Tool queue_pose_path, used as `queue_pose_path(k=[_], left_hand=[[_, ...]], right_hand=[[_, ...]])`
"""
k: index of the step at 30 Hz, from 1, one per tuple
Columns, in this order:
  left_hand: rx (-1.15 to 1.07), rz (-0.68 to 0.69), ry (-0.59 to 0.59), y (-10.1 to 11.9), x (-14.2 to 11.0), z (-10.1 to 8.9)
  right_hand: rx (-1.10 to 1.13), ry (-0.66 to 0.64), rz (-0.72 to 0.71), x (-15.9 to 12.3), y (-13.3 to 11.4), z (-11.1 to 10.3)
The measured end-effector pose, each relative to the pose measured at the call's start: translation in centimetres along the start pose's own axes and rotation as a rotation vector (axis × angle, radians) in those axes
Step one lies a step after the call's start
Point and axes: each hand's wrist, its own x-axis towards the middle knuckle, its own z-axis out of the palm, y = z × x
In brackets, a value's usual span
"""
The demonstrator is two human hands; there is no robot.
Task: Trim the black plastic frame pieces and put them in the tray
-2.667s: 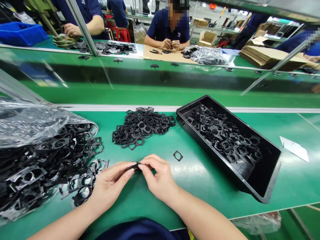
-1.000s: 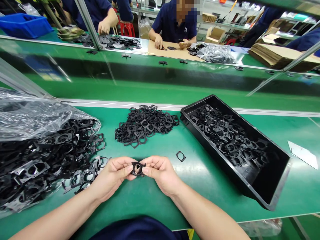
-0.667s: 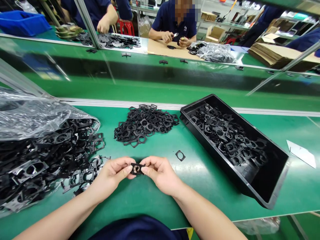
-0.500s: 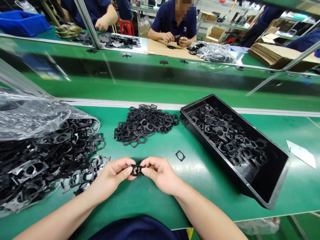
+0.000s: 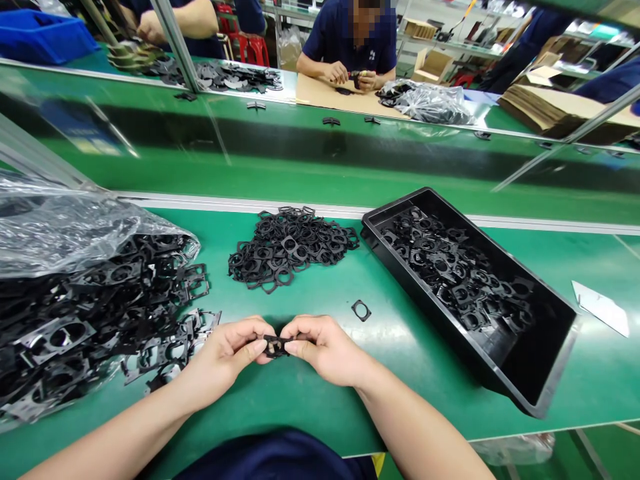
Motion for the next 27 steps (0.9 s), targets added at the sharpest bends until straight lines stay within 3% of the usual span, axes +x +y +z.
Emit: queue_pose_path(k=[6, 13, 17, 22, 27], left_hand=[[-0.075, -0.066, -0.07, -0.2, 0.5, -0.1], [-0.227, -0.181, 0.131, -0.5, 1.0, 0.2], [-0.287, -0.138, 0.165, -0.6, 0.8, 0.3], [-0.383, -0.104, 0.11, -0.5, 0.9, 0.1], [-0.273, -0.197, 0.073, 0.0, 1.2, 0.0]], right_hand=[[-0.042, -0.029, -0.009, -0.1, 0.0, -0.2], [0.03, 0.143, 0.008, 0.2, -0.1, 0.3], [0.036, 0.17, -0.016, 0.2, -0.1, 0.4], [0.07, 0.108, -0.007, 0.0, 0.0, 0.3], [0.068, 0.162, -0.051, 0.0, 0.2, 0.6]])
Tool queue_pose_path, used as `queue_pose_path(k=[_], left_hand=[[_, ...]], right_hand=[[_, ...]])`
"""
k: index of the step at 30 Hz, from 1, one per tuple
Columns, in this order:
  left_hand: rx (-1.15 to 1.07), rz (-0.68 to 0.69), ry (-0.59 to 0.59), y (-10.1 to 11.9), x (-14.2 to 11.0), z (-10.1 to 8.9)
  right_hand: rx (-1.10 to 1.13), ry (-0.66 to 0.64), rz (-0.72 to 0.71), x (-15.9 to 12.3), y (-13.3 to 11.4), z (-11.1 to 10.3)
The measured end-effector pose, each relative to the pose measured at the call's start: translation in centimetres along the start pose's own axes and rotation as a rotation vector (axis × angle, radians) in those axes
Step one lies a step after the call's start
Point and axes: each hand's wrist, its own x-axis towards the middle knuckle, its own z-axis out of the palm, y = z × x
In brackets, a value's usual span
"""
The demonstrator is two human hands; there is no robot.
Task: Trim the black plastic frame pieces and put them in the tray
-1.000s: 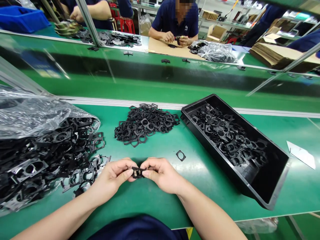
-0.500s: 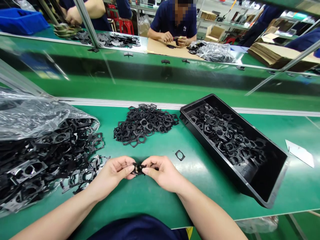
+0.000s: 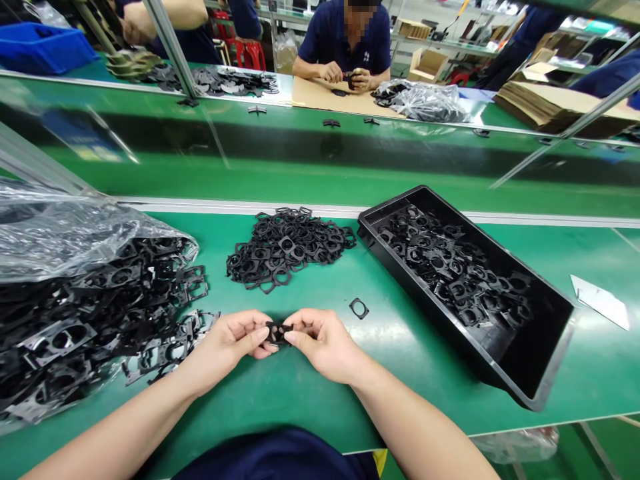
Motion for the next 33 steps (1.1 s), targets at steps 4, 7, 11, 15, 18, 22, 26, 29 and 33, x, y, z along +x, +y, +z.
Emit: queue_pose_path(k=[4, 7, 11, 15, 18, 22, 26, 29, 33], left_hand=[[-0.001, -0.059, -0.041, 0.2, 0.1, -0.2], [-0.041, -0.067, -0.053, 0.2, 0.1, -0.4], [-0.088, -0.117, -0.079, 0.2, 0.1, -0.6], [-0.084, -0.175, -0.109, 0.3, 0.2, -0.9], [-0.035, -0.175, -0.115, 0.4, 0.1, -1.0], [-0.07, -0.135, -0.113, 0.2, 0.0, -0.7], [-0.167, -0.044, -0.055, -0.1, 0.0, -0.1], [-0.238, -0.043, -0.026, -0.1, 0.0, 0.2], [-0.261, -0.064, -0.036, 0.0, -0.1, 0.2]], right_hand=[[-0.01, 0.007, -0.011, 0.1, 0.1, 0.1], [0.039, -0.012, 0.012, 0.1, 0.2, 0.2], [0.139, -0.017, 0.032, 0.1, 0.3, 0.3], [0.151, -0.003, 0.029, 0.2, 0.4, 0.4], [0.113, 0.005, 0.007, 0.2, 0.5, 0.4], [0.058, 0.005, -0.006, 0.2, 0.5, 0.4], [0.007, 0.017, -0.003, 0.2, 0.3, 0.4], [0.017, 0.025, 0.011, 0.2, 0.4, 0.3], [0.08, 0.043, 0.018, 0.2, 0.4, 0.3]])
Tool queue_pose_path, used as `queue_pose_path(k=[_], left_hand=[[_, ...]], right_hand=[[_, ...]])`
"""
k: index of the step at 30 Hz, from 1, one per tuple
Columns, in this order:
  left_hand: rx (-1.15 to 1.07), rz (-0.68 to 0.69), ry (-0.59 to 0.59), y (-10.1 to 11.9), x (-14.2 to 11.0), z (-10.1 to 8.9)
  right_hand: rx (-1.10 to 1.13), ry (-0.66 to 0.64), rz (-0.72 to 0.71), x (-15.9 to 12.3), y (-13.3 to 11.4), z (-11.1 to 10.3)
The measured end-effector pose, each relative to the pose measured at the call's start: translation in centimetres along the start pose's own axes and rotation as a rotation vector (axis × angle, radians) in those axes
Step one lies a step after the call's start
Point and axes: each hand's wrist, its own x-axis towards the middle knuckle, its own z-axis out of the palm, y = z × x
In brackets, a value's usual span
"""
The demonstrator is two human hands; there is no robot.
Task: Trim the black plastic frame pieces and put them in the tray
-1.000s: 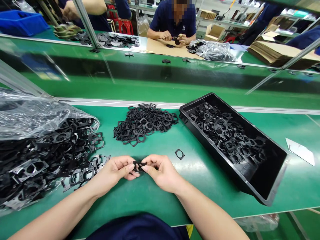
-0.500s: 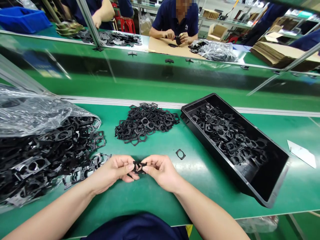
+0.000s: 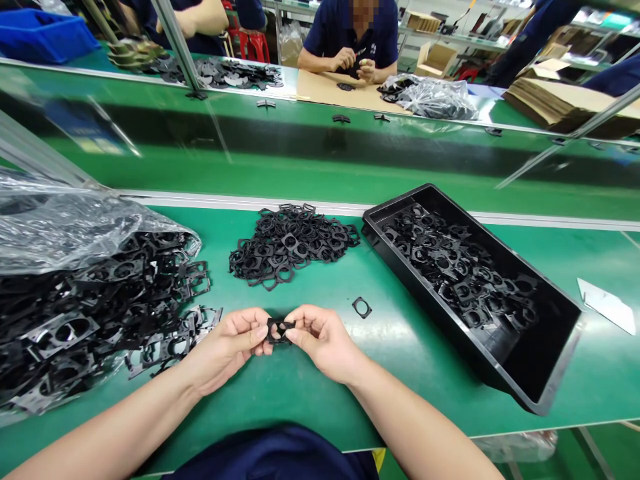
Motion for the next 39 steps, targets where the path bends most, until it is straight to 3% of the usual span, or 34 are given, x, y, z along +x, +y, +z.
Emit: queue_pose_path(k=[7, 14, 19, 22, 28, 31, 34, 39], left_hand=[[0.156, 0.05, 0.009, 0.5, -0.1, -0.6], [-0.201, -0.169, -0.128, -0.1, 0.1, -0.7], [-0.3, -0.175, -0.144, -0.8, 0.1, -0.4], [-0.217, -0.132, -0.145, -0.6, 0.0, -0.4], [0.201, 0.063, 0.032, -0.2, 0.1, -0.6], [0.333, 0.124, 0.064, -0.4, 0.2, -0.7], [0.38, 0.159, 0.05, -0.4, 0.2, -0.7], [0.277, 0.125, 0.002, -0.4, 0.1, -0.6]], right_hand=[[0.19, -0.023, 0.034, -0.1, -0.3, 0.2], [0.486, -0.055, 0.106, 0.2, -0.1, 0.5], [0.54, -0.093, 0.124, 0.4, 0.2, 0.7], [0.529, -0.059, 0.117, 0.4, 0.0, 0.4], [0.39, 0.037, 0.099, 0.6, -0.1, -0.5], [0.262, 0.051, 0.075, 0.6, 0.2, -0.6], [0.235, 0.028, 0.058, 0.6, 0.3, -0.5], [0.338, -0.062, 0.092, 0.5, -0.1, -0.4]])
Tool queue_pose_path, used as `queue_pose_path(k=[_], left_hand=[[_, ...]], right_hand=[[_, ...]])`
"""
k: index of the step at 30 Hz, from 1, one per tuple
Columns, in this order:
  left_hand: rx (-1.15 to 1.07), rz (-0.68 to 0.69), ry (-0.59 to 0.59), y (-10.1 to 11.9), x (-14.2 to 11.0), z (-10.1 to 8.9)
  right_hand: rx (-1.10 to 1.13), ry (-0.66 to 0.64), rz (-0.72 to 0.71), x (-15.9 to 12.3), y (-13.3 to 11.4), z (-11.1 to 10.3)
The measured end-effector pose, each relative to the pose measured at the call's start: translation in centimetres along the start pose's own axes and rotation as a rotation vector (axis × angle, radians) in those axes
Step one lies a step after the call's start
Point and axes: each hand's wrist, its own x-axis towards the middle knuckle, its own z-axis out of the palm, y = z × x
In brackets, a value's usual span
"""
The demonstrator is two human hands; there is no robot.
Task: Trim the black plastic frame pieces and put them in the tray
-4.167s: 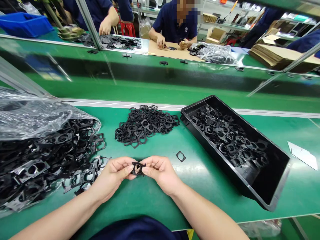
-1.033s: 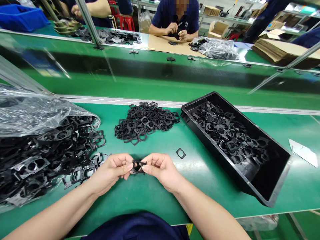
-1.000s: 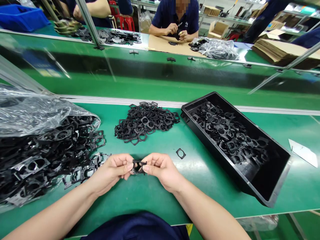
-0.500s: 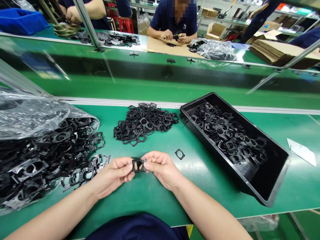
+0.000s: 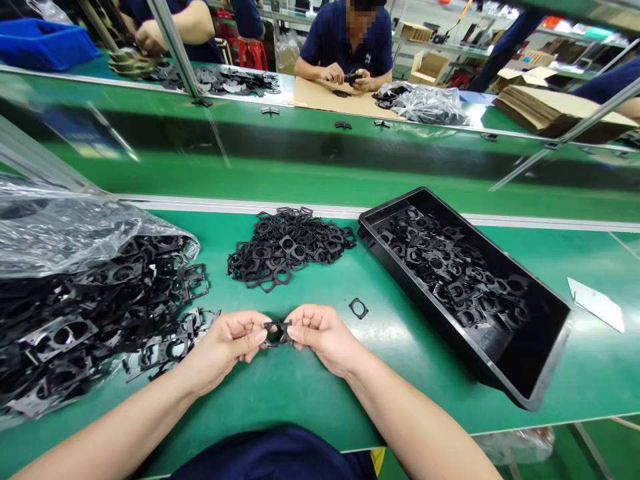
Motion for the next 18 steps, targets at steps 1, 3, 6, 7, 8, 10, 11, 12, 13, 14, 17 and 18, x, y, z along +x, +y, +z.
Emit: queue_pose_path(k=[1, 3, 6, 7, 8, 10, 11, 12, 13, 14, 17, 18], left_hand=[[-0.009, -0.006, -0.01, 0.0, 0.0, 0.0], [-0.002, -0.011, -0.028, 0.0, 0.1, -0.1], [-0.026, -0.026, -0.075, 0.2, 0.1, -0.2], [-0.049, -0.031, -0.091, 0.3, 0.0, -0.2], [-0.071, -0.033, -0.102, 0.4, 0.0, -0.2], [-0.07, -0.022, -0.106, 0.5, 0.0, -0.1], [-0.039, -0.007, -0.096, 0.4, 0.0, -0.1], [0.005, 0.013, -0.078, 0.4, 0.0, 0.0], [0.054, 0.032, -0.051, 0.2, 0.0, 0.0], [0.103, 0.051, -0.018, 0.0, 0.0, 0.1], [0.217, 0.109, 0.088, -0.7, 0.0, 0.2], [0.247, 0.132, 0.113, -0.9, 0.0, 0.3]], right_hand=[[-0.007, -0.009, 0.008, 0.0, 0.0, 0.0], [-0.035, -0.03, 0.03, 0.0, 0.0, -0.1], [-0.027, -0.075, 0.064, 0.1, 0.2, -0.1], [-0.013, -0.086, 0.065, 0.1, 0.2, -0.2], [-0.002, -0.091, 0.059, 0.1, 0.3, -0.2], [-0.008, -0.087, 0.036, 0.2, 0.4, -0.2], [-0.035, -0.071, 0.017, 0.2, 0.4, -0.2], [-0.083, -0.046, -0.007, 0.2, 0.4, -0.2], [-0.147, -0.014, -0.035, 0.2, 0.4, -0.2], [-0.221, 0.022, -0.069, 0.1, 0.5, -0.2], [-0.431, 0.109, -0.167, -0.1, 0.6, 0.0], [-0.477, 0.122, -0.191, -0.1, 0.7, 0.1]])
